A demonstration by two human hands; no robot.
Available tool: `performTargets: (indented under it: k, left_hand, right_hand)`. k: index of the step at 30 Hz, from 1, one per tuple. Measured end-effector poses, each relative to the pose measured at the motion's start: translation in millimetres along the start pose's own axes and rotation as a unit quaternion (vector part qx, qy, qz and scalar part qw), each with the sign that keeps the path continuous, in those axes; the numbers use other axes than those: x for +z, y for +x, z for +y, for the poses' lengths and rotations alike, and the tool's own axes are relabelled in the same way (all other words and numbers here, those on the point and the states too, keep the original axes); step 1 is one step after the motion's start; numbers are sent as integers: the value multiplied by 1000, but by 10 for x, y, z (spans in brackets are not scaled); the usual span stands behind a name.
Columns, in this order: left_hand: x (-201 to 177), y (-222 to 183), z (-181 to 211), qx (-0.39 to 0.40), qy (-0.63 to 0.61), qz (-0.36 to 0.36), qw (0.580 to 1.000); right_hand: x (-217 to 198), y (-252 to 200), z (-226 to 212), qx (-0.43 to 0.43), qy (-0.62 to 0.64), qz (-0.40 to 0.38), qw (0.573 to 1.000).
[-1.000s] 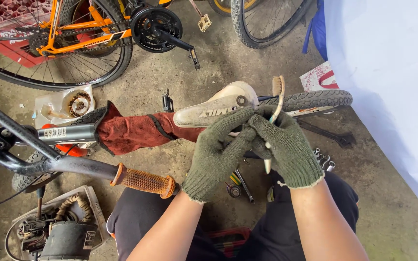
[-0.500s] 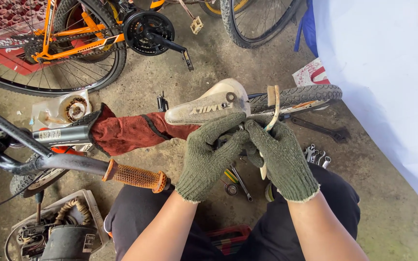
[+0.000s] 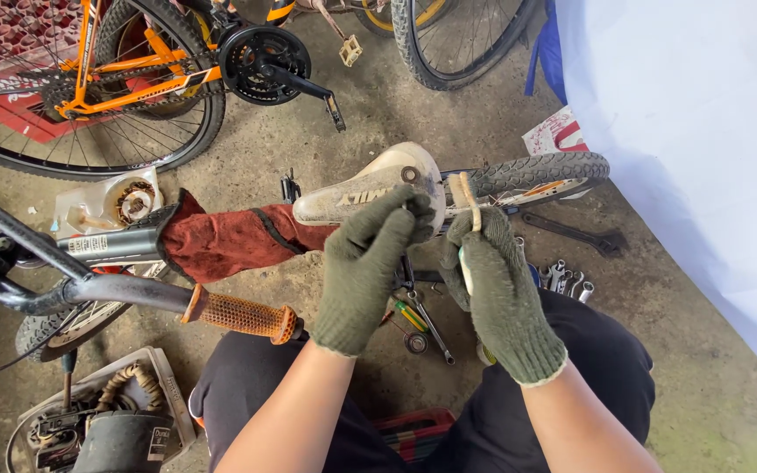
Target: Scrubbing a bicycle seat with a toothbrush to remove dirt and grime.
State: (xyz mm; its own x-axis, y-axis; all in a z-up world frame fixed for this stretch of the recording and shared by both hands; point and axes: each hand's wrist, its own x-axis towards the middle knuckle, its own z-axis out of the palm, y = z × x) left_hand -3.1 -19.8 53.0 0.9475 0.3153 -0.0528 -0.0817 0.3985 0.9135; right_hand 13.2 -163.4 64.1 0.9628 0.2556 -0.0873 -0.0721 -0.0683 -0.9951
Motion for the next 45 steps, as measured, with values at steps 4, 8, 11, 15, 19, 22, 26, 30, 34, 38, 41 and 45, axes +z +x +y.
performTargets:
  k: [4,8,11,15,19,22,26,30,34,38,41,45]
  left_hand:
    - [-66,69,-193,-30,-153,-8,988]
    - [1,11,-153,-34,-120,-5,992]
    - [2,-19,-98,-44,-87,-19,995]
    - [-38,36,-152,-41,-105,-9,994]
    - [-29,35,-121,-47,-137,35,989]
    - [21,-5,-20,-66,-70,27,995]
    - [5,-12,42,-66,-86,63,992]
    - [39,-23,163,-92,82,54,991]
    - [77,-42,83,-80,-86,88,989]
    - [87,-96,146,-69,-37,54,995]
    - [57,-90,102,-69,-60,53,994]
    - [35,-97,12,-58,-161,62,983]
  right_hand:
    - [3,-33,22,-26,-28,7,999]
    - [59,-48,44,-65,-71,15,995]
    - [85,-47,59,-90,-100,18,991]
    - [129,-57,77,-129,-143,21,981]
    - [185,-88,102,-157,-171,24,972]
    - [197,-87,125,-178,-200,27,963]
    - [213,-114,147,-219,-240,32,945]
    - [257,-96,157,-254,-281,38,925]
    - [272,-171,194,-281,-306,39,909]
    - [283,-170,215,-315,-345,45,883]
    - [300,-214,240,-339,-370,46,864]
    - [273,-212,261,-374,-404,53,833]
